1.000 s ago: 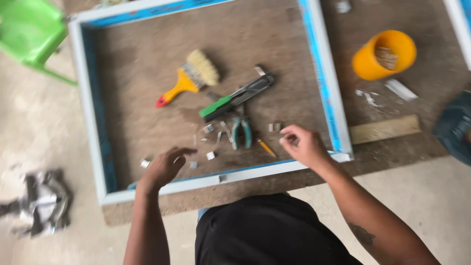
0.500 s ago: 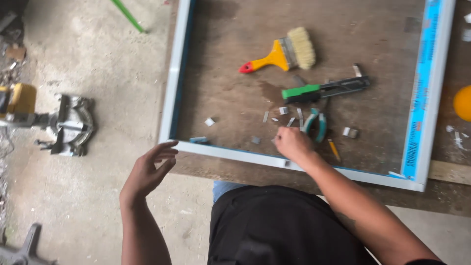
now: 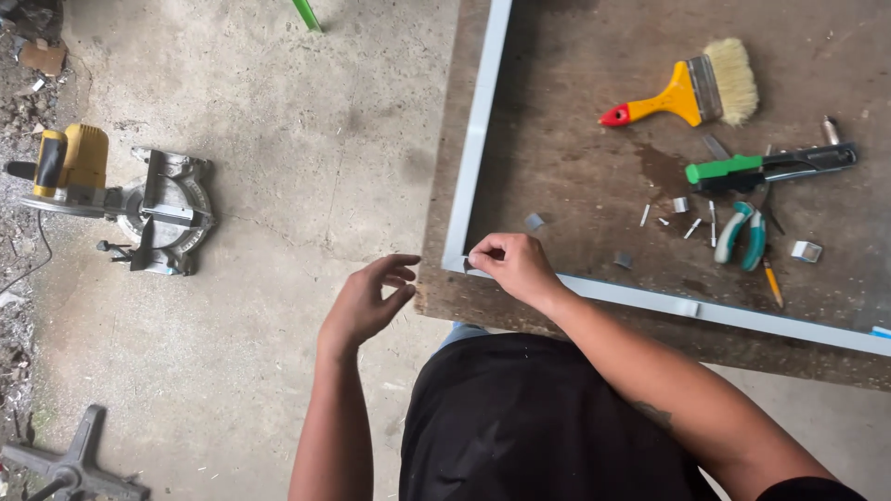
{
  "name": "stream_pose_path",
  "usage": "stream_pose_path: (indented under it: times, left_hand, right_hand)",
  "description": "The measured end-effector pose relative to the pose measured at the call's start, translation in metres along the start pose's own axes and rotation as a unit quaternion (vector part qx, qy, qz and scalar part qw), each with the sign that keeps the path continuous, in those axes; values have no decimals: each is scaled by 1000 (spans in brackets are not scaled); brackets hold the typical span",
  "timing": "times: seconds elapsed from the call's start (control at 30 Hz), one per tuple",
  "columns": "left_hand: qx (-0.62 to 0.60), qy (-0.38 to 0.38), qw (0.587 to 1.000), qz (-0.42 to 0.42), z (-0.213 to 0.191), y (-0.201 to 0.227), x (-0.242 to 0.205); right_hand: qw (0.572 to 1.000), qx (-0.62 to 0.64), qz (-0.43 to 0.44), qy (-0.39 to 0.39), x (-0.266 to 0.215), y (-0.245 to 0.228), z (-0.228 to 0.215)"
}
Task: The person assembles a rectangular aluminum frame on a workbench. They mark the frame with a pencil, drill holes into the corners, and use a staple gun to secure the joints. Finally, they attach small metal corner brackets to the frame.
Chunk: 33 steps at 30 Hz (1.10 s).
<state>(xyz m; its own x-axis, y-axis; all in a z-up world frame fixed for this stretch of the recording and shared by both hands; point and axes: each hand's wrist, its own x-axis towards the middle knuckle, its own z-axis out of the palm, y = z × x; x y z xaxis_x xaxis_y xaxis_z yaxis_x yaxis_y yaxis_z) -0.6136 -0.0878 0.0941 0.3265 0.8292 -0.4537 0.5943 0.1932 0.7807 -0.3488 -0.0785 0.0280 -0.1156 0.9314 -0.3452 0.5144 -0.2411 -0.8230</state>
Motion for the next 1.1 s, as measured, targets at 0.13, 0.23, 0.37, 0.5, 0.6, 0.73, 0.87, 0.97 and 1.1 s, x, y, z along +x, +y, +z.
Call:
stream_pose_path:
  times: [0.13, 0.23, 0.37, 0.5, 0.6, 0.73, 0.87, 0.97, 1.1]
  left_hand:
    - [-5, -17, 1000, -4, -21, -12, 6]
    - [-9, -25, 1000, 6, -29, -22, 14]
    - [-9, -47, 999, 23, -33, -27, 28]
    - [29, -66, 997, 36, -21, -24, 41]
    - [27, -76, 996, 40, -9, -29, 50]
    - [31, -73, 996, 31, -10, -31, 51]
    - [14, -87, 996, 13, -4, -31, 50]
    - [23, -97, 995, -7, -2, -17, 44]
    - [53, -91, 994, -39, -1, -9, 40]
  right_hand:
    - [998, -34, 43, 7, 15, -14, 26]
    - [993, -89, 72, 1, 15, -22, 34]
    - [990, -112, 90, 11, 11, -21, 37]
    - [984, -159, 79, 15, 4, -18, 41]
    - [986, -144, 77, 20, -8, -47, 31]
    - [991, -125, 36, 39, -5, -30, 26]
    - [984, -125, -109, 63, -12, -28, 29]
    - [976, -156, -140, 53, -16, -16, 36]
    - [965, -222, -137, -9, -14, -30, 37]
